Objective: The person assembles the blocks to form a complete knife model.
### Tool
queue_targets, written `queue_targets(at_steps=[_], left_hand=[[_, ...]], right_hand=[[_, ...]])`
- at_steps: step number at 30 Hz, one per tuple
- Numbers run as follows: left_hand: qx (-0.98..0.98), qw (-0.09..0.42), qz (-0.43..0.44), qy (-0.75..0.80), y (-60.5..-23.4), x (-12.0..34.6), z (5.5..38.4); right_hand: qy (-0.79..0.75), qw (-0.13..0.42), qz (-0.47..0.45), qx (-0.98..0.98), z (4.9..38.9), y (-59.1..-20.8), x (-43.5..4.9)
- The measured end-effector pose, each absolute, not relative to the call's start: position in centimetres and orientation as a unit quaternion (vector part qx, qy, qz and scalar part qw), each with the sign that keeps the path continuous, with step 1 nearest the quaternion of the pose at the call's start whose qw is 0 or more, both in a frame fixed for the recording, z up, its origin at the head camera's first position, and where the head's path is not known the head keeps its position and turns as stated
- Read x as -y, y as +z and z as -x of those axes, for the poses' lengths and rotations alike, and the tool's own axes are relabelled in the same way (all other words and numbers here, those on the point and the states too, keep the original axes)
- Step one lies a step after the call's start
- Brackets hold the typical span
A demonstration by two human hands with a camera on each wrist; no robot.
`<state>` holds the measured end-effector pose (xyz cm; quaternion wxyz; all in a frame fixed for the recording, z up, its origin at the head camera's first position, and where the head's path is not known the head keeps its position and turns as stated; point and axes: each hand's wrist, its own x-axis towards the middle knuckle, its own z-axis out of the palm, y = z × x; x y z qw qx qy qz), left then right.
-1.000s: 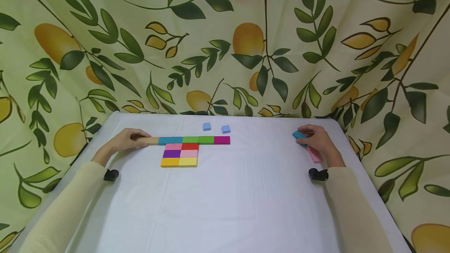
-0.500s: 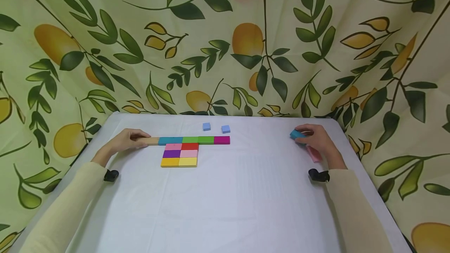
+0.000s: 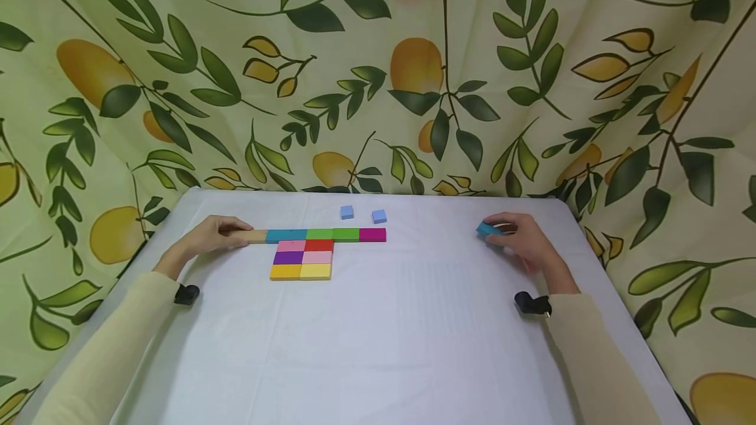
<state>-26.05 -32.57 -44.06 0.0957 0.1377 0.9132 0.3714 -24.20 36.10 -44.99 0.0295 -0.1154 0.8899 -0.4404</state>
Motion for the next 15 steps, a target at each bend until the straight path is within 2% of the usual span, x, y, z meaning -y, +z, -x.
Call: queue_targets(at_steps=[5,15], left_hand=[[-0.913,0.096,-0.138,0.372,-44.0,32.5,26.0],[-0.913,0.104,-0.129,0.374,-43.9,32.4,26.0]], right_hand=[[-0.473,0.04,0.111,-0.873,23.9,-45.1,-35.0],[-0.443,0.04,0.163,-0.881,23.8,-45.0,-32.8]])
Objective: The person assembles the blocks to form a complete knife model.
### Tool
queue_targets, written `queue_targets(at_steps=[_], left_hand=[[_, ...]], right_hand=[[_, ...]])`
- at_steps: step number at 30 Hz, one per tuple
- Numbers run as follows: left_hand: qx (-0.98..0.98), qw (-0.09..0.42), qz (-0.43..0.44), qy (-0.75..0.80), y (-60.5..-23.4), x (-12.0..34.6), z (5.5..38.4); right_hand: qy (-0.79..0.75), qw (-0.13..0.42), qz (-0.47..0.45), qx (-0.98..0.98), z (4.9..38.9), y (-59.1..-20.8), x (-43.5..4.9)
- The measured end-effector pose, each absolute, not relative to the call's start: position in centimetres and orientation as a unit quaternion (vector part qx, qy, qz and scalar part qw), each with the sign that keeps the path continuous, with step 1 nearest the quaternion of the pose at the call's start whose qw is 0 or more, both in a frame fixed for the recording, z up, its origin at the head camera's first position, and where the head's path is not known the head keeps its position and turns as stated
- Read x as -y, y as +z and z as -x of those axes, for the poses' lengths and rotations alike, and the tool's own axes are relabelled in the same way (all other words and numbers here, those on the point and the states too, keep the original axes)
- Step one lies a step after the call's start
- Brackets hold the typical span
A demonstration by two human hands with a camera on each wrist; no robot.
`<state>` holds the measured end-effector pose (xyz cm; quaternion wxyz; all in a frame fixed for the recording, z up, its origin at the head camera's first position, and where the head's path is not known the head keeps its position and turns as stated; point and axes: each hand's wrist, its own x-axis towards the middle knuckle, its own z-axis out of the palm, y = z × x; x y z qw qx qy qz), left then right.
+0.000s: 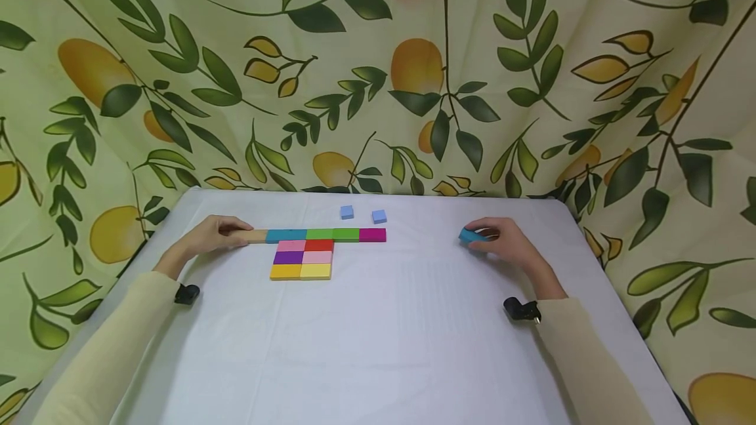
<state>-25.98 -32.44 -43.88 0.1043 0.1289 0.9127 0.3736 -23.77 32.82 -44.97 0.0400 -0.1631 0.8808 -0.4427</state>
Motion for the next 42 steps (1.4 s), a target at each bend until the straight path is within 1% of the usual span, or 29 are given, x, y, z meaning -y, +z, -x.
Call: queue_targets(at_steps=[6,13,28,42], left_hand=[[-0.913,0.099,-0.136,0.373,-44.0,32.5,26.0],[-0.915,0.107,-0.127,0.368,-43.9,32.6,26.1],[-0.911,0.101,-0.136,0.376,-44.2,32.7,26.2],[-0.915,0.103,-0.129,0.367,-44.3,32.8,26.5]], right_hand=[[-0.434,0.038,0.209,-0.876,24.1,-45.1,-30.9],[-0.451,0.055,0.246,-0.856,24.3,-44.4,-28.0],[-0.449,0.084,0.273,-0.846,25.6,-45.0,-21.8],[-0.442,0.093,0.307,-0.838,26.7,-44.6,-16.4]])
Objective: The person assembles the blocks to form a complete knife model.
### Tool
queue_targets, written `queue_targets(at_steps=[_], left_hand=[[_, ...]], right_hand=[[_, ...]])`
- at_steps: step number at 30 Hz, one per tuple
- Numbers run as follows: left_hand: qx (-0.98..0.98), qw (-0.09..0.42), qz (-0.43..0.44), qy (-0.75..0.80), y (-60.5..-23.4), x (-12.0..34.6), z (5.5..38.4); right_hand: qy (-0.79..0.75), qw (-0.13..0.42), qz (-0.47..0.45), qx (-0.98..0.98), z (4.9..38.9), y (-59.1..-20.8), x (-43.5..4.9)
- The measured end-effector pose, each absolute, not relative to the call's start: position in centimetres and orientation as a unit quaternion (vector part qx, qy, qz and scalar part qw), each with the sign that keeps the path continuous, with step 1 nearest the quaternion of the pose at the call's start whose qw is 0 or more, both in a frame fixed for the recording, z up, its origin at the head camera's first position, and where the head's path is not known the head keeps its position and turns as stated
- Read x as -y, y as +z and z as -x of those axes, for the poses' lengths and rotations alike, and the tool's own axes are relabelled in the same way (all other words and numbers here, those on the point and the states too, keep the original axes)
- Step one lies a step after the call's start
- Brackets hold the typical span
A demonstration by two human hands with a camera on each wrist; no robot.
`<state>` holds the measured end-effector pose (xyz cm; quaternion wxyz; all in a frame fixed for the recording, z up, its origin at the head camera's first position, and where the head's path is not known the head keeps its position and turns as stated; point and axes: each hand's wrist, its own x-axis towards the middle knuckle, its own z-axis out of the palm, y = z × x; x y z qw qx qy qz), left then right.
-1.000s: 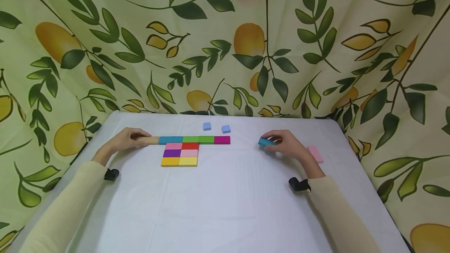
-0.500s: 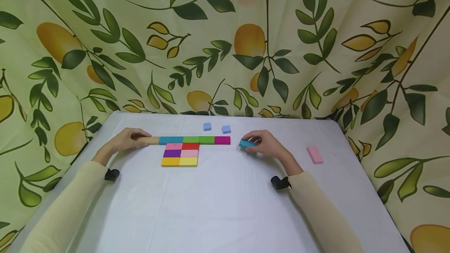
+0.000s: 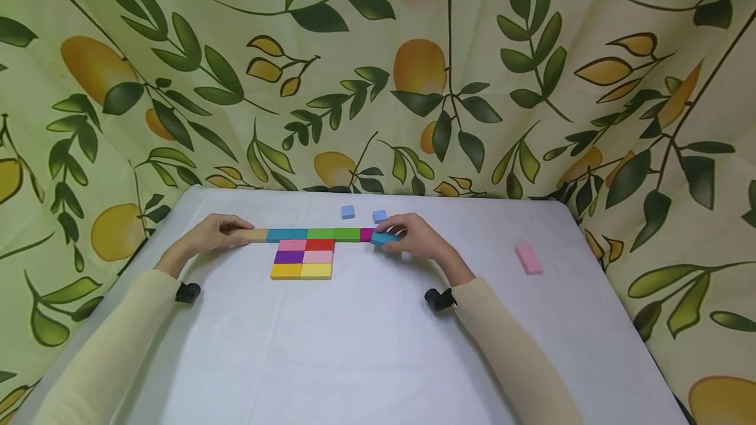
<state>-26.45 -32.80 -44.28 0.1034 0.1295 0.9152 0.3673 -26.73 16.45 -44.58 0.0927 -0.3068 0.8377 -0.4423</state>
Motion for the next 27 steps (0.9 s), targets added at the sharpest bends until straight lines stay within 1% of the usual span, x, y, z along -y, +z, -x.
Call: queue_targets(at_steps=[10,12,27], left_hand=[[-0.915,0.105,-0.126,0.369,-44.2,32.7,26.4],[-0.914,0.106,-0.126,0.37,-44.3,32.7,26.4],[-0.914,0.107,-0.122,0.371,-44.2,32.6,26.3]], right_hand=[[-0.432,0.096,0.316,-0.839,26.5,-44.3,-13.6],[-0.426,0.095,0.32,-0.841,26.8,-44.7,-13.2],[-0.402,0.109,0.333,-0.846,27.2,-44.4,-10.1]])
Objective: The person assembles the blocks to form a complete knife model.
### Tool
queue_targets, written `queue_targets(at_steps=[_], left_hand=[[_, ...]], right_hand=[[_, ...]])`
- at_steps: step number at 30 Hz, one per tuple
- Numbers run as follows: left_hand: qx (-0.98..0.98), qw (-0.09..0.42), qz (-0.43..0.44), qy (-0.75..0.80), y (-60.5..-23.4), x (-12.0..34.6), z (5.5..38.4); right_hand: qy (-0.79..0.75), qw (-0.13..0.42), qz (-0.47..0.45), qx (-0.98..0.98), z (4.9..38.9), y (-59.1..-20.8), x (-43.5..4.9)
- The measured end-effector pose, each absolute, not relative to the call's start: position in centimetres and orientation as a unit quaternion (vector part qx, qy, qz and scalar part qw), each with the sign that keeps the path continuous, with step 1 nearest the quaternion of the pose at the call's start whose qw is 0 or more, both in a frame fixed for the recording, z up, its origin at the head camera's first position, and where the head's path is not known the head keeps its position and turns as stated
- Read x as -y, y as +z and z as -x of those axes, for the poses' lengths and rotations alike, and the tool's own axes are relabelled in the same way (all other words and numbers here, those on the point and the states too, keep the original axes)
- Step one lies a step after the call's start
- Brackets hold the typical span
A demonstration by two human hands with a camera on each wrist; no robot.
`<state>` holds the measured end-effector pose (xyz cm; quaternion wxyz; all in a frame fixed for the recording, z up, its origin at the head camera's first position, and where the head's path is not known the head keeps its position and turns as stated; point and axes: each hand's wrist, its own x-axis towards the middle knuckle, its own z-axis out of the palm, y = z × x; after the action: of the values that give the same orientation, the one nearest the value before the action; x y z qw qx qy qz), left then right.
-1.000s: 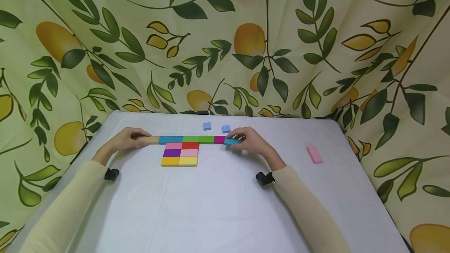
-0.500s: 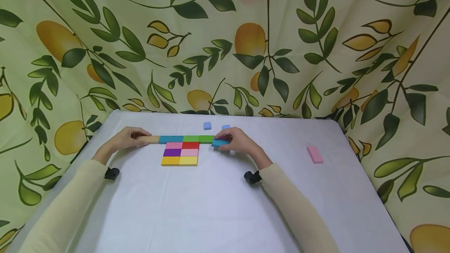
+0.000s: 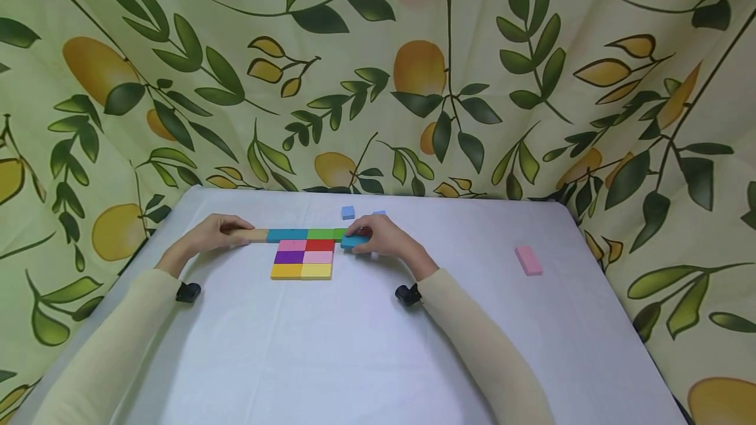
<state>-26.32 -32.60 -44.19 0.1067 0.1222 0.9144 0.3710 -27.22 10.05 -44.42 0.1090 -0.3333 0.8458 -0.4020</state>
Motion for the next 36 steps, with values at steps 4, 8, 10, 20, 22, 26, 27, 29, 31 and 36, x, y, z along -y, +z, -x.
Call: queue_targets(at_steps=[4,8,10,20,22,26,27,29,31,36], left_hand=[[-0.914,0.109,-0.123,0.37,-44.2,32.5,26.4],[-0.914,0.111,-0.123,0.37,-44.1,32.5,26.3],[-0.914,0.111,-0.119,0.372,-44.1,32.4,26.3],[-0.912,0.104,-0.136,0.373,-44.1,32.5,26.2],[-0.912,0.103,-0.136,0.372,-44.1,32.5,26.2],[-0.914,0.101,-0.134,0.369,-44.2,32.5,26.3],[-0.914,0.1,-0.135,0.37,-44.1,32.5,26.3],[-0.913,0.1,-0.136,0.372,-44.1,32.5,26.3],[-0.911,0.101,-0.14,0.374,-44.1,32.6,26.2],[-0.909,0.104,-0.137,0.379,-44.0,32.5,26.2]], right_hand=[[-0.394,0.111,0.339,-0.847,27.3,-44.4,-9.5],[-0.384,0.116,0.335,-0.852,27.2,-44.4,-9.0],[-0.379,0.119,0.332,-0.856,27.3,-44.5,-8.9],[-0.366,0.127,0.322,-0.864,27.5,-44.5,-8.4],[-0.366,0.13,0.321,-0.864,27.4,-44.4,-8.3],[-0.365,0.134,0.319,-0.864,27.3,-44.4,-8.2],[-0.364,0.134,0.32,-0.864,27.3,-44.4,-8.2],[-0.361,0.133,0.323,-0.865,27.3,-44.4,-8.1],[-0.359,0.132,0.327,-0.864,27.3,-44.4,-8.1],[-0.355,0.13,0.332,-0.864,27.4,-44.4,-7.8]])
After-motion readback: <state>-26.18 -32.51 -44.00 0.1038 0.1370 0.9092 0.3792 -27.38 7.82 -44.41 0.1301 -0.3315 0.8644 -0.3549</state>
